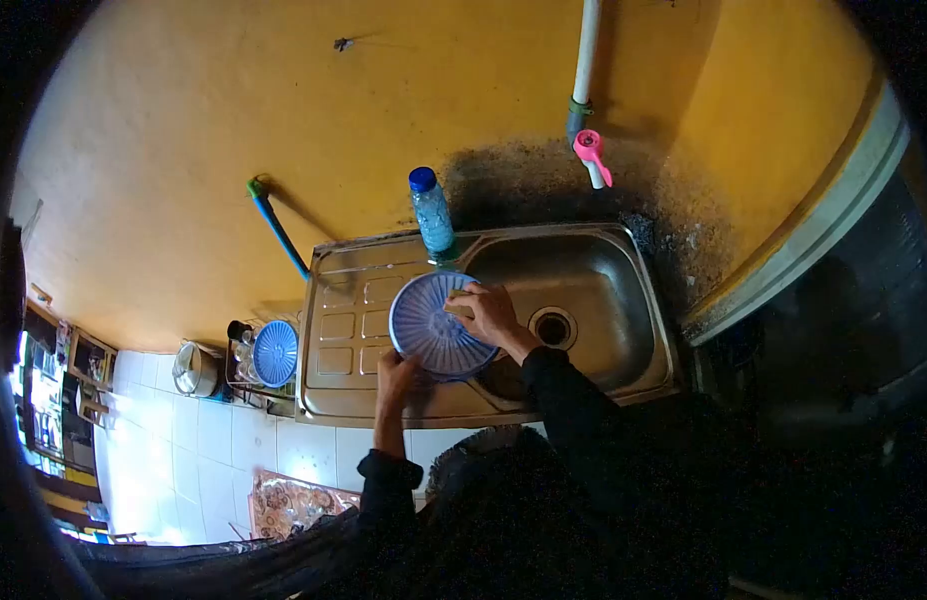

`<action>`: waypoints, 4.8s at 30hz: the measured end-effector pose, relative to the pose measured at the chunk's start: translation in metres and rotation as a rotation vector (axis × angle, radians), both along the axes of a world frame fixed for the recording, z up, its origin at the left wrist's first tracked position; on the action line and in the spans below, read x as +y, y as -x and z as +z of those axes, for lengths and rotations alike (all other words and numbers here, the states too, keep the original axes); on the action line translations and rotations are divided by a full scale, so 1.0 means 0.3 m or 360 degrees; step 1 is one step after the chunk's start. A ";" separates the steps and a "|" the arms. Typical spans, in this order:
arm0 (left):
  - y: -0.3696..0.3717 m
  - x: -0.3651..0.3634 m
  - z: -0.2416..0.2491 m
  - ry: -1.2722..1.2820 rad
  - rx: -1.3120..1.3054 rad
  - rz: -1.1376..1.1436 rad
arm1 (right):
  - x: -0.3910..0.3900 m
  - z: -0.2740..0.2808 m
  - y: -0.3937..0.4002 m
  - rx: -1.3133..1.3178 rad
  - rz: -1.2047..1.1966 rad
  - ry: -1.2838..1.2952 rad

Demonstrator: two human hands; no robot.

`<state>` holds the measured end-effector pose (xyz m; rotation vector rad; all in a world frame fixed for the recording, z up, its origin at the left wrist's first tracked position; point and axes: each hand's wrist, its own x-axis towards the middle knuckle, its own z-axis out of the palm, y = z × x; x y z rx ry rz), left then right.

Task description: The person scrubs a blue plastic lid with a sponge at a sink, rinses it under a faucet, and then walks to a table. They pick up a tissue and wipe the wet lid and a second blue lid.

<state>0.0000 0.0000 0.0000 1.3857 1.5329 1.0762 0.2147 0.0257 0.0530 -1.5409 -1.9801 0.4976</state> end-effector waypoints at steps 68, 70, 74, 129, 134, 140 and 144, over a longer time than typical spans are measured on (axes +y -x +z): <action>-0.058 0.061 0.093 0.0056 0.0733 0.0176 | 0.171 -0.009 0.114 -0.0433 -0.0290 -0.0597; -0.101 0.046 0.088 0.0065 0.0735 0.0195 | 0.175 -0.028 0.150 -0.0286 -0.0398 -0.0569; -0.128 -0.025 0.133 0.0122 0.0690 0.0248 | 0.143 0.001 0.184 -0.0044 -0.0388 -0.0361; -0.076 0.166 0.042 -0.0368 0.0418 -0.0091 | 0.149 0.034 0.174 -0.0348 0.0033 -0.0162; -0.065 0.158 0.019 -0.0424 0.0377 -0.0021 | 0.138 0.004 0.163 -0.0356 0.0042 -0.0257; -0.095 0.149 0.050 -0.0528 0.0336 0.0022 | 0.155 0.017 0.119 -0.0323 -0.0297 -0.0055; -0.091 0.144 0.053 -0.0496 0.0525 0.0008 | 0.111 -0.040 0.243 -0.0207 -0.0020 -0.0524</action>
